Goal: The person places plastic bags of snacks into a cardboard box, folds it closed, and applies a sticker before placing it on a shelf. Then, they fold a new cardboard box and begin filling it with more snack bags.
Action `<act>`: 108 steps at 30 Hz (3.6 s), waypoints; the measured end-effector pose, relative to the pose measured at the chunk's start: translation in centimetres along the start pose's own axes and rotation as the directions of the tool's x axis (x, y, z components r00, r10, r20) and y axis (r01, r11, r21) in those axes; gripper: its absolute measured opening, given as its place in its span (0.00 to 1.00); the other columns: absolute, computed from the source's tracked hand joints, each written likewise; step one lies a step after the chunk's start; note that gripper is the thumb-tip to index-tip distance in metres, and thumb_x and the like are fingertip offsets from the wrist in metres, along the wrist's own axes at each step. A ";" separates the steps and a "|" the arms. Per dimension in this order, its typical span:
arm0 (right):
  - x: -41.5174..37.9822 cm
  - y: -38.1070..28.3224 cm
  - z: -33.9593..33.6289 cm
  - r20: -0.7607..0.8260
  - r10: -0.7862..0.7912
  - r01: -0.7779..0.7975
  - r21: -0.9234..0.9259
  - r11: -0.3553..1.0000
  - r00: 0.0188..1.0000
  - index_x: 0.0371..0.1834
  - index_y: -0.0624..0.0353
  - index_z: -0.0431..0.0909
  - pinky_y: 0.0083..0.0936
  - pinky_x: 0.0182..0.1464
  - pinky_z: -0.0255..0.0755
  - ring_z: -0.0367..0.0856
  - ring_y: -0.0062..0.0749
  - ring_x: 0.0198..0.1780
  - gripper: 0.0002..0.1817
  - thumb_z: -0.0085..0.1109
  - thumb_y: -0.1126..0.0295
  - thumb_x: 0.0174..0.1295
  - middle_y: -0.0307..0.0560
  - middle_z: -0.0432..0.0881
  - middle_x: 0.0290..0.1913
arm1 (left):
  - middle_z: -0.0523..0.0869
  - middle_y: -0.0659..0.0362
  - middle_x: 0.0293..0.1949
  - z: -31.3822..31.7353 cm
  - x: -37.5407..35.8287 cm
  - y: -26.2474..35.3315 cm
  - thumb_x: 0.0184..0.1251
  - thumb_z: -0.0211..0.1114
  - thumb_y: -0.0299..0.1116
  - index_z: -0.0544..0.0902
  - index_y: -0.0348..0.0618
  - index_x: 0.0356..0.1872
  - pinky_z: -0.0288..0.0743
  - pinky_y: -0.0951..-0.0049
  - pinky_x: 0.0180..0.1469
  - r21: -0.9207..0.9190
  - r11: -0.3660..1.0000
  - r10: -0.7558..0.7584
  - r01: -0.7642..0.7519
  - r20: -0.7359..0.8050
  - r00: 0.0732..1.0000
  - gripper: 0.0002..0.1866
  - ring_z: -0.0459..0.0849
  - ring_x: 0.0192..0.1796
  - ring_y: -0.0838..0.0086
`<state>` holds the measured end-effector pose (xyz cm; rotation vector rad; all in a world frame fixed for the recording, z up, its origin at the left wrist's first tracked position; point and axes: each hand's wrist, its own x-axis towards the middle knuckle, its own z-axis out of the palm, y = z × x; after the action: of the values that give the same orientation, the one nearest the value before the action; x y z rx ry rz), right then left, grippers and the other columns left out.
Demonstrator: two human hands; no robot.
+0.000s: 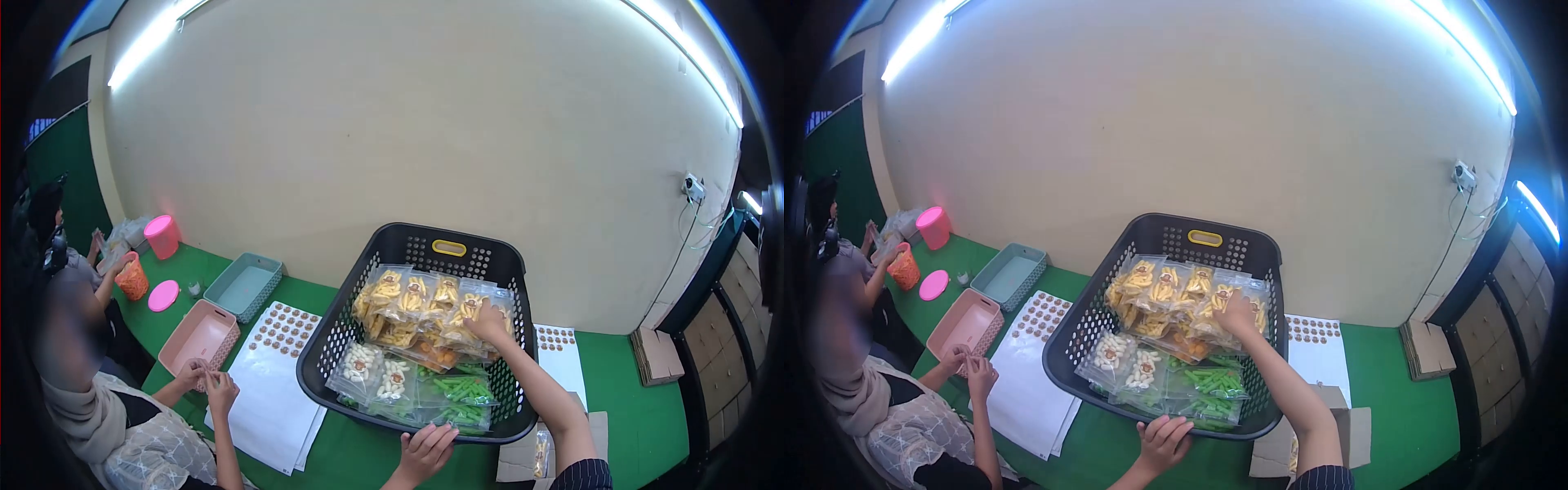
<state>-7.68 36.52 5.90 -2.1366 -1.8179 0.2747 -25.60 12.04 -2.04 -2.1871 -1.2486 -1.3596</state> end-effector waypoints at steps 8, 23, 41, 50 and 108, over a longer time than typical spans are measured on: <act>-0.3 -0.3 0.1 -0.050 0.089 -0.092 -0.044 0.995 0.995 0.58 0.63 0.55 0.47 0.57 0.57 0.69 0.54 0.55 0.43 0.66 0.55 0.42 0.61 0.71 0.50 | 0.75 0.71 0.48 0.6 -0.5 -0.1 0.52 0.60 0.38 0.77 0.59 0.47 0.30 0.58 0.69 -0.018 1.000 -0.016 0.015 -0.023 1.000 0.18 0.66 0.56 0.77; -7.2 3.4 -11.0 0.078 -0.218 -0.061 0.995 0.083 0.973 0.49 0.63 0.65 0.32 0.42 0.77 0.78 0.33 0.39 0.18 0.56 0.71 0.57 0.47 0.74 0.43 | 0.74 0.68 0.52 -2.8 1.0 -0.3 0.53 0.61 0.36 0.74 0.55 0.52 0.34 0.60 0.69 0.039 0.999 0.025 -0.031 0.152 0.988 0.22 0.69 0.57 0.76; -26.8 21.8 -7.8 0.026 0.052 -0.031 0.995 0.093 0.998 0.55 0.68 0.63 0.21 0.50 0.69 0.76 0.25 0.47 0.23 0.55 0.79 0.56 0.46 0.77 0.47 | 0.69 0.50 0.53 -1.0 1.1 4.1 0.51 0.58 0.24 0.68 0.37 0.51 0.49 0.51 0.64 -0.052 0.969 -0.246 0.243 -0.060 0.967 0.22 0.58 0.63 0.49; -32.2 28.2 -6.0 0.009 0.114 -0.019 0.996 0.086 0.993 0.52 0.68 0.66 0.22 0.50 0.68 0.75 0.25 0.47 0.18 0.52 0.80 0.57 0.46 0.76 0.47 | 0.63 0.51 0.60 -0.8 2.5 9.2 0.53 0.56 0.22 0.64 0.37 0.55 0.47 0.55 0.66 0.020 0.888 -0.452 0.459 -0.140 0.881 0.24 0.55 0.66 0.54; -33.4 35.1 -3.6 0.277 0.005 -0.277 0.960 -0.038 0.961 0.34 0.65 0.77 0.13 0.32 0.68 0.74 0.15 0.31 0.11 0.58 0.66 0.58 0.38 0.79 0.30 | 0.82 0.62 0.29 15.1 -3.4 30.1 0.63 0.59 0.37 0.80 0.34 0.36 0.72 0.83 0.30 -0.518 0.276 -0.386 0.810 0.711 0.587 0.13 0.78 0.29 0.85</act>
<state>20.18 -1.55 -5.51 -1.0672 -0.7207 1.4247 6.35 1.89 -6.83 -2.8992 -2.2078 -2.1731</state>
